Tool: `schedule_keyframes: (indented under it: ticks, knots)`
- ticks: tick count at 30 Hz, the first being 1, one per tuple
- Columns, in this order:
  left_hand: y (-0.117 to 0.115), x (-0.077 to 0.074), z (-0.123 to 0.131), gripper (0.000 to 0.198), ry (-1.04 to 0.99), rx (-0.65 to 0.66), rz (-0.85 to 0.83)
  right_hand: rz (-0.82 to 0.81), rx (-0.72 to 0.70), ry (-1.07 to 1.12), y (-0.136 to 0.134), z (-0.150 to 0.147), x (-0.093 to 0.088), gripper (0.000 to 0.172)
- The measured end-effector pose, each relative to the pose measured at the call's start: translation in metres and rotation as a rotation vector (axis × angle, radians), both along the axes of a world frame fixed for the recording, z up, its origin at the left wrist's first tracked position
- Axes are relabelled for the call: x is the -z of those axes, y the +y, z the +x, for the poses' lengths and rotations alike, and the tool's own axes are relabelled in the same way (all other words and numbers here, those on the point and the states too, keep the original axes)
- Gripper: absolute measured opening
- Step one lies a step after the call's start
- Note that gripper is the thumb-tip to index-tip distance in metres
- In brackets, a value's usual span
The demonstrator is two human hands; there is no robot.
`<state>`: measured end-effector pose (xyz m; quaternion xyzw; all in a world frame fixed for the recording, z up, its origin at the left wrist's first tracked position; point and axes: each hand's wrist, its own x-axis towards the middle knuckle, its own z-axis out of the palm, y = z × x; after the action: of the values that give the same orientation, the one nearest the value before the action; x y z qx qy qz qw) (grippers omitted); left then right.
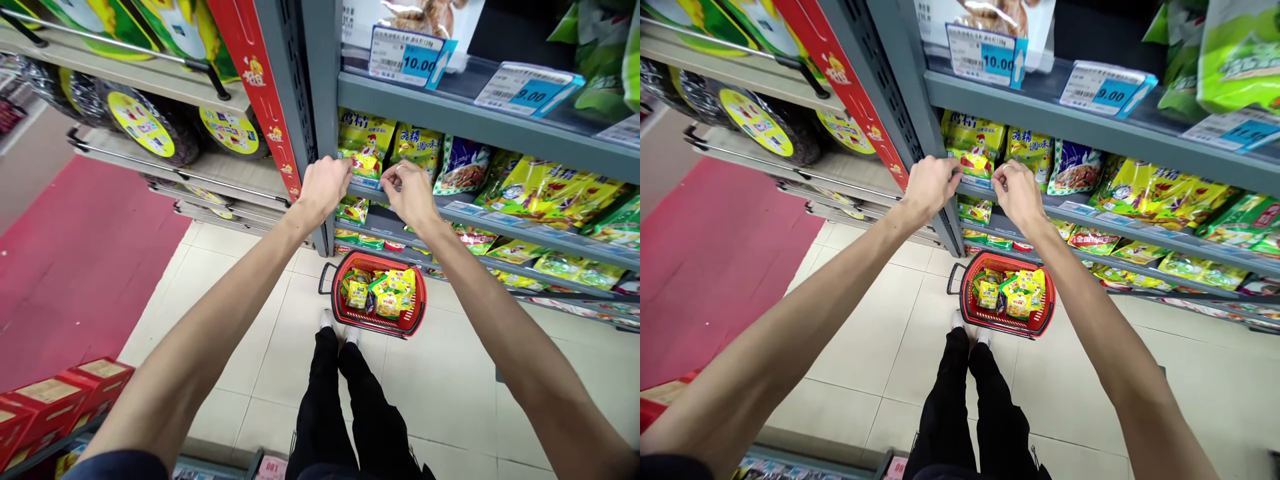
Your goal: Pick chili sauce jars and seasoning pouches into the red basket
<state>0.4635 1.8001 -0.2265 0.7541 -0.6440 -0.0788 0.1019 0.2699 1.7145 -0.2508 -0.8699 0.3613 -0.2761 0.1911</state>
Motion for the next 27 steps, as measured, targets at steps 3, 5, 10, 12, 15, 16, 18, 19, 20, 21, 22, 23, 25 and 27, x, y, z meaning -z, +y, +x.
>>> schedule_keyframes:
  ticks: [3,5,10,12,15,16,18,19,20,21,22,23,25,27]
  knots:
    - [-0.002,-0.005,0.000,0.042,0.016,0.026,0.036,-0.042,-0.031,0.037,0.003,-0.001,-0.001,0.023]
    - [-0.001,-0.009,-0.001,0.042,0.021,0.036,0.056,-0.065,-0.045,0.041,0.004,-0.001,0.001,0.028]
    - [0.000,-0.013,-0.005,0.037,0.011,0.021,0.057,-0.083,-0.046,-0.021,-0.002,0.000,0.019,0.043]
    - [0.000,-0.012,-0.007,0.035,-0.011,0.015,0.056,-0.084,-0.057,-0.023,-0.005,-0.001,0.025,0.044]
    - [-0.002,-0.010,-0.010,0.034,-0.055,0.029,0.055,-0.084,-0.074,-0.007,-0.006,-0.002,0.024,0.042]
    - [-0.004,-0.010,-0.011,0.035,-0.063,0.034,0.054,-0.082,-0.078,0.005,-0.006,-0.003,0.020,0.040]
    - [-0.006,-0.011,-0.011,0.035,-0.059,0.035,0.064,-0.075,-0.091,0.042,-0.004,-0.003,0.010,0.036]
    - [-0.007,-0.013,-0.011,0.035,-0.049,0.032,0.067,-0.074,-0.101,0.061,-0.002,-0.004,0.004,0.033]
    - [-0.007,-0.013,-0.010,0.035,-0.035,0.029,0.063,-0.085,-0.114,0.072,0.001,-0.006,-0.001,0.030]
    - [-0.005,-0.013,-0.009,0.035,-0.021,0.024,0.045,-0.105,-0.127,0.065,0.007,-0.009,-0.004,0.027]
    - [0.001,-0.010,-0.008,0.037,-0.005,0.015,0.019,-0.121,-0.129,0.033,0.015,-0.013,-0.003,0.025]
    - [0.009,-0.004,-0.008,0.041,0.018,0.004,-0.012,-0.117,-0.109,-0.021,0.026,-0.019,0.001,0.025]
    - [0.042,0.017,-0.014,0.049,0.080,-0.034,-0.046,-0.007,0.026,-0.163,0.058,-0.036,0.025,0.027]
    - [0.095,0.051,-0.032,0.050,0.159,-0.088,0.049,0.266,0.252,-0.243,0.102,-0.057,0.066,0.031]
